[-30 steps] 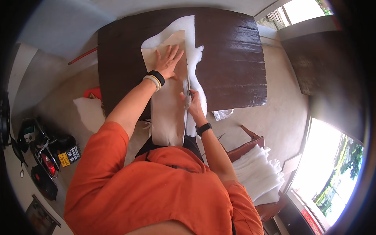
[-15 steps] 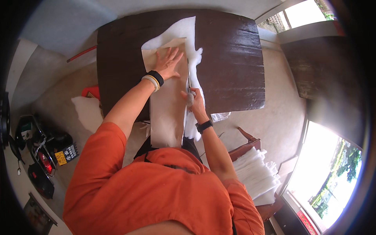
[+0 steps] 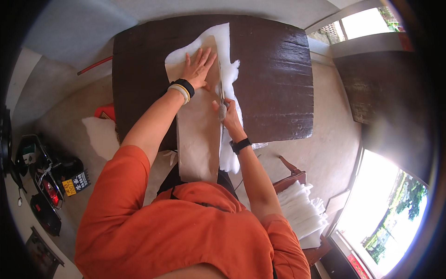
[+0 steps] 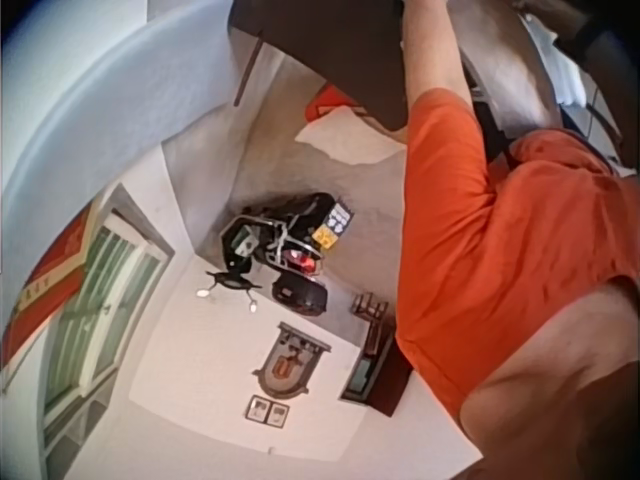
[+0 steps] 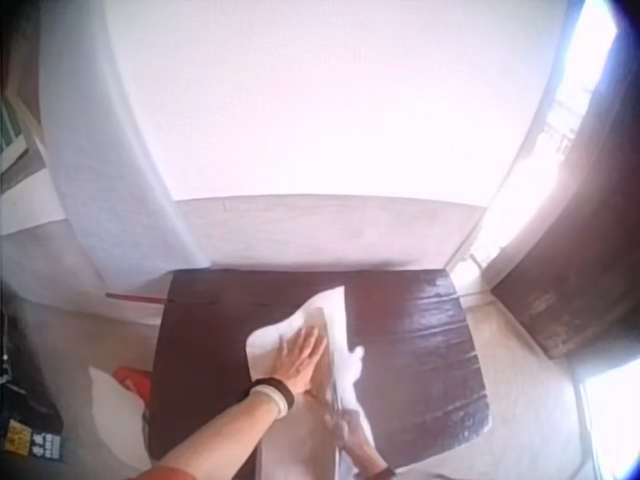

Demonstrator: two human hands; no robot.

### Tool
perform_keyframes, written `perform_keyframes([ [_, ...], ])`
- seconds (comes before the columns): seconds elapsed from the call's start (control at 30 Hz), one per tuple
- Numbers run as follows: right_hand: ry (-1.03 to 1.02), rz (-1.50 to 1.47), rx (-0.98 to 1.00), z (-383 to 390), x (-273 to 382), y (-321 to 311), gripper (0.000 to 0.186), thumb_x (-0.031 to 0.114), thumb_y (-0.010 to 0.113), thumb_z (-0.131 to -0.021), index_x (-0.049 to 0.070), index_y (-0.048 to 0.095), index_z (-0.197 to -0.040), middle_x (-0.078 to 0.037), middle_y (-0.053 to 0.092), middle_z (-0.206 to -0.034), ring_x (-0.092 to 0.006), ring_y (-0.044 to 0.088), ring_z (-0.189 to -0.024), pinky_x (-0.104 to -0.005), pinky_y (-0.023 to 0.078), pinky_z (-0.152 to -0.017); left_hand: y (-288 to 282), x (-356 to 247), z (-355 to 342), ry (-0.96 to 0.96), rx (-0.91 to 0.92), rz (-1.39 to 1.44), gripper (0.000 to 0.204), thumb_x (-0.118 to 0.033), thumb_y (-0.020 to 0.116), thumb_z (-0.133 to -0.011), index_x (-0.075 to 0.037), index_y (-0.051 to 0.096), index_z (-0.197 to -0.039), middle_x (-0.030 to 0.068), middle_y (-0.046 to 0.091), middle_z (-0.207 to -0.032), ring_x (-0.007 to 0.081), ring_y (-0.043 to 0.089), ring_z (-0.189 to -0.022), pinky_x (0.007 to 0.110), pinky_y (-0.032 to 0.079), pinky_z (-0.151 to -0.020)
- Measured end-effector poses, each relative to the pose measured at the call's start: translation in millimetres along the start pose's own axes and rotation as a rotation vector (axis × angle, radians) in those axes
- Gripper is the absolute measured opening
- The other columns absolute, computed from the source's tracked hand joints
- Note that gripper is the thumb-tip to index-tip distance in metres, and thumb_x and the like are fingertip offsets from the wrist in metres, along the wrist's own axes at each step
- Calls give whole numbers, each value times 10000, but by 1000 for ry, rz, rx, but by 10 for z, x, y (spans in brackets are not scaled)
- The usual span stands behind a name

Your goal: The person uses scissors to cut a white fabric along the edge of a brown paper template on a wooden table. They repeatedly align the template, trim the fabric, and remove the cut pieces.

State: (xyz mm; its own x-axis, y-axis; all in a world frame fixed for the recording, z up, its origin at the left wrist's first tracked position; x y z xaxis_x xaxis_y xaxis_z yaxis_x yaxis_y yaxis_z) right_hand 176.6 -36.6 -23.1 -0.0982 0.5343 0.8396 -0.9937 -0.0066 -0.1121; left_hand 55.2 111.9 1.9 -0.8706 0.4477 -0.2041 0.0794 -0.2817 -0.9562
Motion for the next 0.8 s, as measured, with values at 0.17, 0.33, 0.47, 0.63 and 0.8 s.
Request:
perform_keyframes([
  [0.17, -40, 54, -28, -93, 123, -10, 581, 370, 705, -857, -8, 413, -1186, -4, 524, -801, -68, 454, -662, -224, 375, -560, 60, 19, -40, -7, 13, 12, 1217, -334, 872, -548, -148, 145, -1505, 91, 64, -1577, 322, 81, -1451, 679, 121, -1085],
  [0.33, 37, -32, 35, -144, 27, -31, 541, 332, 714, -852, 25, 411, -1180, -15, 555, -798, -66, 476, -575, -225, 365, -460, 80, 9, -60, -4, 2, 43, 1218, -351, 869, -556, -145, 135, -1506, 97, 63, -1577, 324, 79, -1451, 679, 125, -1084],
  [0.47, 49, -93, 69, -98, -25, -67, 538, 339, 687, -872, 37, 398, -1210, -16, 572, -817, -63, 490, -574, -225, 384, -452, 70, -8, -74, -7, 35, 31, 1226, -368, 868, -559, -130, 127, -1507, 110, 57, -1577, 323, 69, -1453, 676, 128, -1084],
  [0.63, 131, -35, 92, -8, -61, -54, 645, 467, 662, -863, 32, 387, -1251, -14, 536, -831, -80, 496, -661, -250, 406, -529, 54, 4, -59, -6, 51, 33, 1238, -379, 869, -550, -113, 128, -1506, 117, 60, -1577, 323, 64, -1453, 677, 126, -1083],
  [0.8, 31, 80, -10, -167, 76, -42, 700, 496, 709, -809, 2, 404, -1200, -36, 537, -850, -77, 480, -701, -232, 394, -582, 100, 18, -72, -22, 53, 20, 1224, -385, 866, -552, -120, 144, -1504, 109, 78, -1575, 317, 73, -1453, 681, 126, -1078],
])
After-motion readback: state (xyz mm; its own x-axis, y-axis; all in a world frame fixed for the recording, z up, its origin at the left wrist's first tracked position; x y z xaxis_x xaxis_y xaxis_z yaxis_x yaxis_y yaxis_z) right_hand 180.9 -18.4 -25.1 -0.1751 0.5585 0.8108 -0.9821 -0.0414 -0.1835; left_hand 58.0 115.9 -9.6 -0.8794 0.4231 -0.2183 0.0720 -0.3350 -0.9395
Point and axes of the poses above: each hand's wrist, its own z-axis away from the middle knuckle, its own y-axis out of the palm, x = y × z, the point moved 7 cm from there along -z, towards the middle knuckle
